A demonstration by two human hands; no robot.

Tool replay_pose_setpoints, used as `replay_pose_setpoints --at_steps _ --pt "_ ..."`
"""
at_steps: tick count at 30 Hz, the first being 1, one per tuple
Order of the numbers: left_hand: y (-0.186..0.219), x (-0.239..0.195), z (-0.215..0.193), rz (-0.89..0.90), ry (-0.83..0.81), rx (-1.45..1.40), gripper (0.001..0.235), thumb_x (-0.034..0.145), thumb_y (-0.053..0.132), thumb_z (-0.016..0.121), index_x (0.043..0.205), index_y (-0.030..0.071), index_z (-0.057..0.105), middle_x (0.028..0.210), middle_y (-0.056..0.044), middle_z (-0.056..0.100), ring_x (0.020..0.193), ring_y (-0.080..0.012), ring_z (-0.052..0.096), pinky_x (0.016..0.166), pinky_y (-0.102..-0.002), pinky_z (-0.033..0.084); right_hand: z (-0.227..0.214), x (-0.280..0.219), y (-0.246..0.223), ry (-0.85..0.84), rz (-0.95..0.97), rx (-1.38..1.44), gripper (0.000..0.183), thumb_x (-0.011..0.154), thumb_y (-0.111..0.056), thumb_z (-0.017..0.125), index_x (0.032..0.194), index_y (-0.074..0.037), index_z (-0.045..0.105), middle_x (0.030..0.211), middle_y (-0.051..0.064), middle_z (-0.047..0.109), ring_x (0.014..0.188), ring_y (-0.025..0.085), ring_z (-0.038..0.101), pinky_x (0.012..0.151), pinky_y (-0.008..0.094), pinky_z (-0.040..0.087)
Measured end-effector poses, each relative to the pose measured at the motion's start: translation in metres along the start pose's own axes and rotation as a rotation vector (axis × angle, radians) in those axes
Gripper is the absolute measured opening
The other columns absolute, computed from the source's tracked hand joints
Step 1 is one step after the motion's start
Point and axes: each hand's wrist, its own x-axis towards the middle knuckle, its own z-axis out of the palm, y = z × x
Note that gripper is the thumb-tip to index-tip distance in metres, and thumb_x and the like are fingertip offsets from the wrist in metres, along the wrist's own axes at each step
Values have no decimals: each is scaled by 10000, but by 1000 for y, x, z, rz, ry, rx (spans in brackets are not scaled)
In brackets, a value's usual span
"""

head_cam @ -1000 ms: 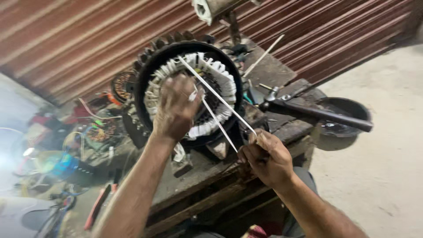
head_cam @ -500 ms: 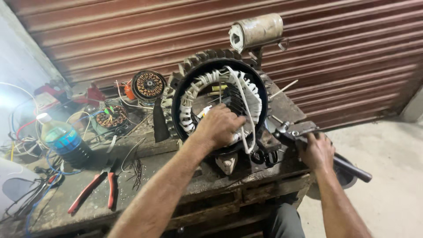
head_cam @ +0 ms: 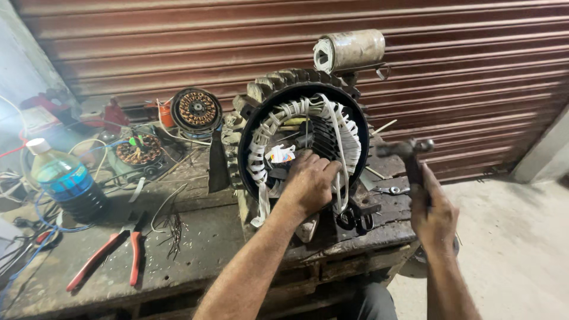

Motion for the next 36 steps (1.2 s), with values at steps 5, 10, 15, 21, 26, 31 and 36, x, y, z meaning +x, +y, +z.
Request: replay_pose_setpoints --at_steps 5,10,15,21,26,31,36 --pt "6 -2 -5 -17 69 -21 417 802 -45 533 1177 81 665 927 -118 708 963 -295 678 1145 -550 389 17 39 -71 185 -623 60 384 1160 -241 568 1528 -139 529 975 74 735 692 118 630 488 256 498" --pt "13 -5 -16 -64 6 -25 372 804 -24 616 1155 92 651 845 -133 670 943 -345 659 1156 -540 382 40 91 -117 111 -701 -210 401 1103 -250 637 1487 -144 599 846 77 690 600 155 573 458 289 486" --pt "11 -4 -14 -33 29 -35 440 694 -44 622 1116 80 619 857 -126 660 897 -316 673 1152 -547 384 42 102 -124 168 -734 -73 376 1120 -249 642 1473 -127 592 871 79 707 609 139 566 494 287 492" --pt "8 -13 -7 51 217 -127 351 778 14 673 1115 97 620 858 -100 658 904 -359 654 1075 -525 447 41 108 -116 121 -621 -92 358 1122 -214 656 1438 -45 649 865 109 724 588 146 589 446 276 476" --pt "9 -11 -15 53 198 -128 327 735 74 705 1054 84 636 857 -122 673 851 -342 649 983 -511 490 48 105 -110 154 -660 -96 360 1103 -208 683 1419 -36 662 879 112 729 645 162 636 514 279 537" --pt "13 -13 -35 102 289 -228 265 799 51 697 1060 84 665 858 -91 701 869 -334 665 949 -467 509 39 90 -98 109 -526 62 393 1113 -204 672 1431 18 609 968 151 743 650 151 653 479 254 521" --pt "13 12 -86 287 125 231 294 826 49 659 1112 104 698 740 -37 701 670 -161 666 1024 -537 491 18 54 -86 139 -592 172 299 1169 -256 606 1397 -65 574 959 94 714 646 130 639 524 255 536"
